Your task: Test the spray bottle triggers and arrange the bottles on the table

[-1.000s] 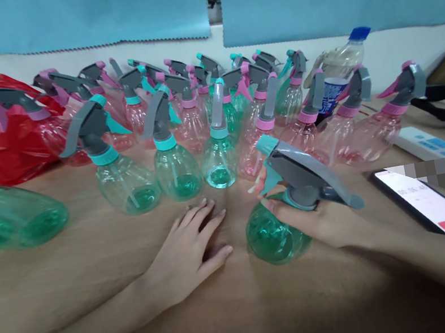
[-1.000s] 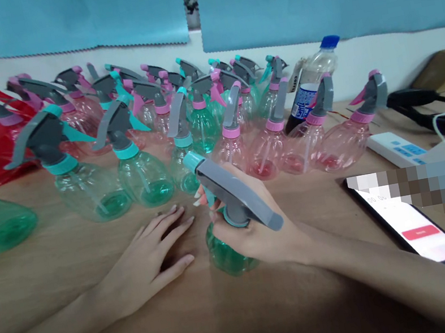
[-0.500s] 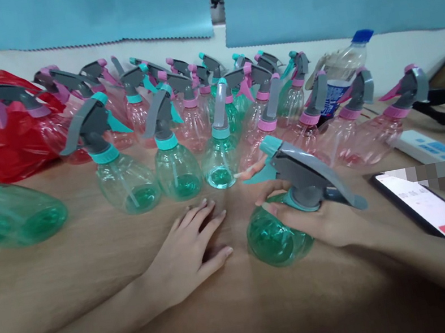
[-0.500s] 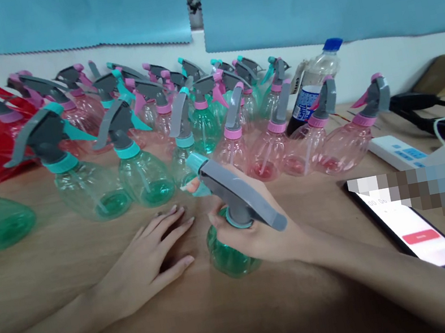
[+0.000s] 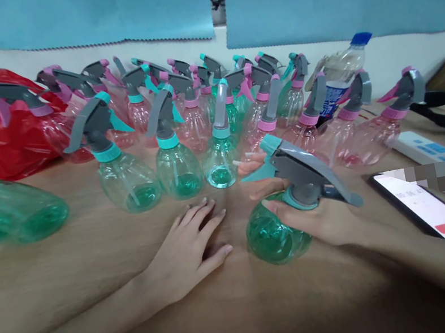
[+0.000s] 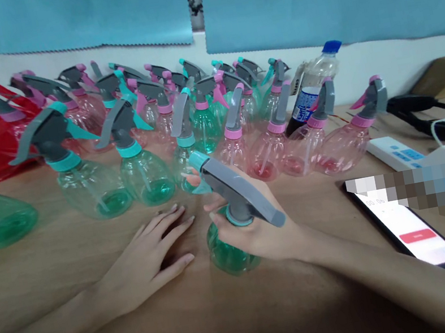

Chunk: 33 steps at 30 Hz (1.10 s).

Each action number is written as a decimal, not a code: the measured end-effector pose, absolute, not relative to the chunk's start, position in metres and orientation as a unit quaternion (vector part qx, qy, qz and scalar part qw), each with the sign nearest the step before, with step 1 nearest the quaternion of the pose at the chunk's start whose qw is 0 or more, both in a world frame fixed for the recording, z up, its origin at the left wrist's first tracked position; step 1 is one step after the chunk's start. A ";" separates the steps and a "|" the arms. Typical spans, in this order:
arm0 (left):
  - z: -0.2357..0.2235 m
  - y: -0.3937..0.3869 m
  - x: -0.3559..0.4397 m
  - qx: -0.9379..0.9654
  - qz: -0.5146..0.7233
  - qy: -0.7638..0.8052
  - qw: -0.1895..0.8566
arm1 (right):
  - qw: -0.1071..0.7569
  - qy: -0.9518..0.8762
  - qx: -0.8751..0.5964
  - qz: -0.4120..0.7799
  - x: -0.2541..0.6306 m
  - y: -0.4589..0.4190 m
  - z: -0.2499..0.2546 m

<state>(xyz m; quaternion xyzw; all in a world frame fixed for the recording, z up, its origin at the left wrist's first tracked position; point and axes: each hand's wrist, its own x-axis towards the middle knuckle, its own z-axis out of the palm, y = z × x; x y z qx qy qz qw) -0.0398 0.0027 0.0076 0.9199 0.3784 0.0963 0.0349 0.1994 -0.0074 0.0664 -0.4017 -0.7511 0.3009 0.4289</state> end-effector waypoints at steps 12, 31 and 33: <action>0.007 0.002 -0.041 0.923 0.093 0.373 0.027 | 0.430 -0.757 -0.411 0.271 0.201 -0.008 0.063; 0.007 0.003 -0.040 0.923 0.093 0.373 0.027 | 0.433 -0.748 -0.412 0.287 0.202 -0.007 0.060; 0.007 0.003 -0.040 0.922 0.094 0.373 0.030 | 0.424 -0.747 -0.415 0.299 0.203 -0.007 0.060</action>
